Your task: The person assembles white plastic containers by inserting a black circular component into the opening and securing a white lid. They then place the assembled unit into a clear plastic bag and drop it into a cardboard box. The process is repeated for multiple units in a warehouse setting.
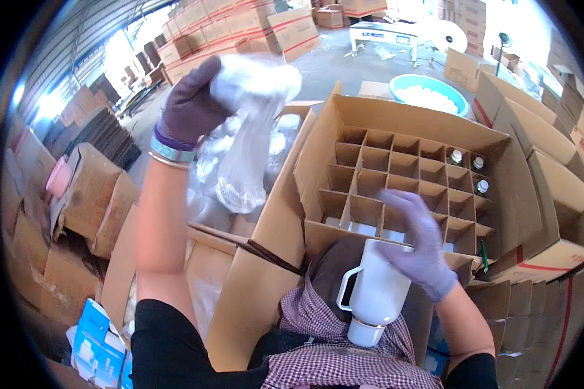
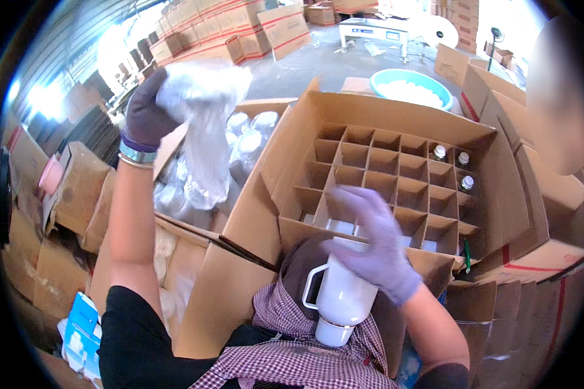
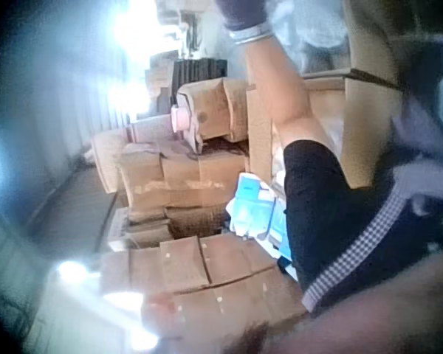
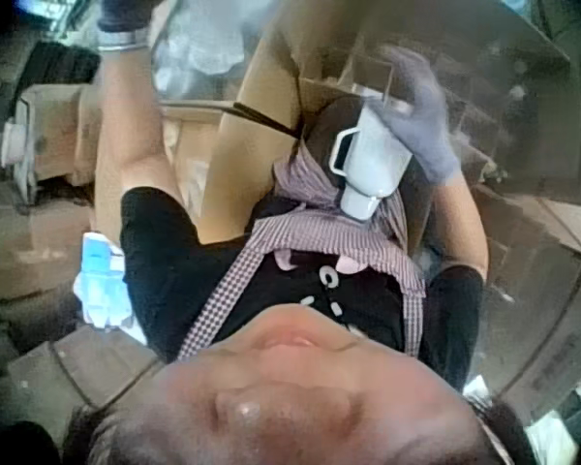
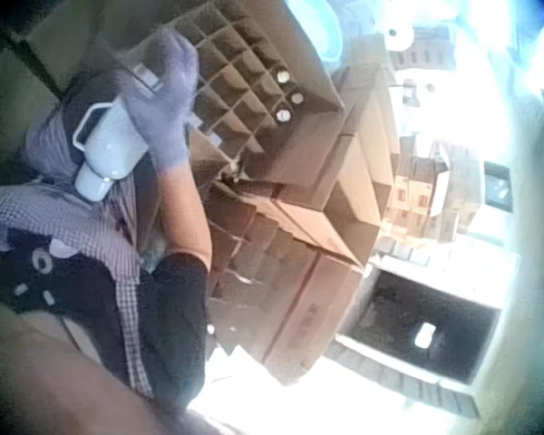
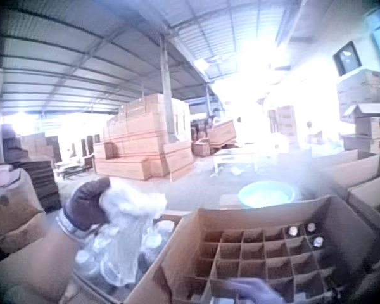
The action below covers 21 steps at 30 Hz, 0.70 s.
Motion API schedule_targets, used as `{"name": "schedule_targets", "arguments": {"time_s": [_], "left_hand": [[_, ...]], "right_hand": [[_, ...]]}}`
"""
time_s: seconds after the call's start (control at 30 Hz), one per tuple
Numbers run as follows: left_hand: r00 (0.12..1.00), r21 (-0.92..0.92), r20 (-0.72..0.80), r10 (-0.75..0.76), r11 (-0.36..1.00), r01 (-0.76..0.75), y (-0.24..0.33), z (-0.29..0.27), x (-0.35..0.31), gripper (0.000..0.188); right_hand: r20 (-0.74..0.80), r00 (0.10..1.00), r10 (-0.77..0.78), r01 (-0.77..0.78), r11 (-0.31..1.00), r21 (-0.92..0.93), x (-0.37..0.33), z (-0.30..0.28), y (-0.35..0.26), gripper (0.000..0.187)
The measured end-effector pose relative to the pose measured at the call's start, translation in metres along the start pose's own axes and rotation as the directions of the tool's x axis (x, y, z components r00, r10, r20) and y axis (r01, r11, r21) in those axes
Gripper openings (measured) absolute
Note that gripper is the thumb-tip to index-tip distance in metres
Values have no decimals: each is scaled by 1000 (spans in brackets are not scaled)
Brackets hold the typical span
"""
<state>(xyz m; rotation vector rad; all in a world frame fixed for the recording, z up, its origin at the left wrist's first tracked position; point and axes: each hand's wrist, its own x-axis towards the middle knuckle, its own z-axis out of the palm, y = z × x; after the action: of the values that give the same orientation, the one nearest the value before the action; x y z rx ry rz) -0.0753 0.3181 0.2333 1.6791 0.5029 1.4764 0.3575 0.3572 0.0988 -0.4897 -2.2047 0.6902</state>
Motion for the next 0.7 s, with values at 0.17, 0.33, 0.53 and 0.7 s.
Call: {"name": "schedule_targets", "arguments": {"time_s": [0.17,0.33,0.53,0.7], "left_hand": [[986,-417,-152,70,900,-128,-66,103,81,51],[910,208,-413,-11,972,106,-117,183,51,81],[869,838,-386,309,511,191,-171,244,-35,85],[662,-90,-724,-193,978,187,-226,169,-54,37]], "right_hand": [[-322,943,-84,81,996,-23,36,86,-20,90],[-455,837,304,-18,847,531,54,102,20,32],[-481,765,428,-15,759,650,51,78,53,26],[-307,936,175,-211,974,-88,23,31,91,22]]}}
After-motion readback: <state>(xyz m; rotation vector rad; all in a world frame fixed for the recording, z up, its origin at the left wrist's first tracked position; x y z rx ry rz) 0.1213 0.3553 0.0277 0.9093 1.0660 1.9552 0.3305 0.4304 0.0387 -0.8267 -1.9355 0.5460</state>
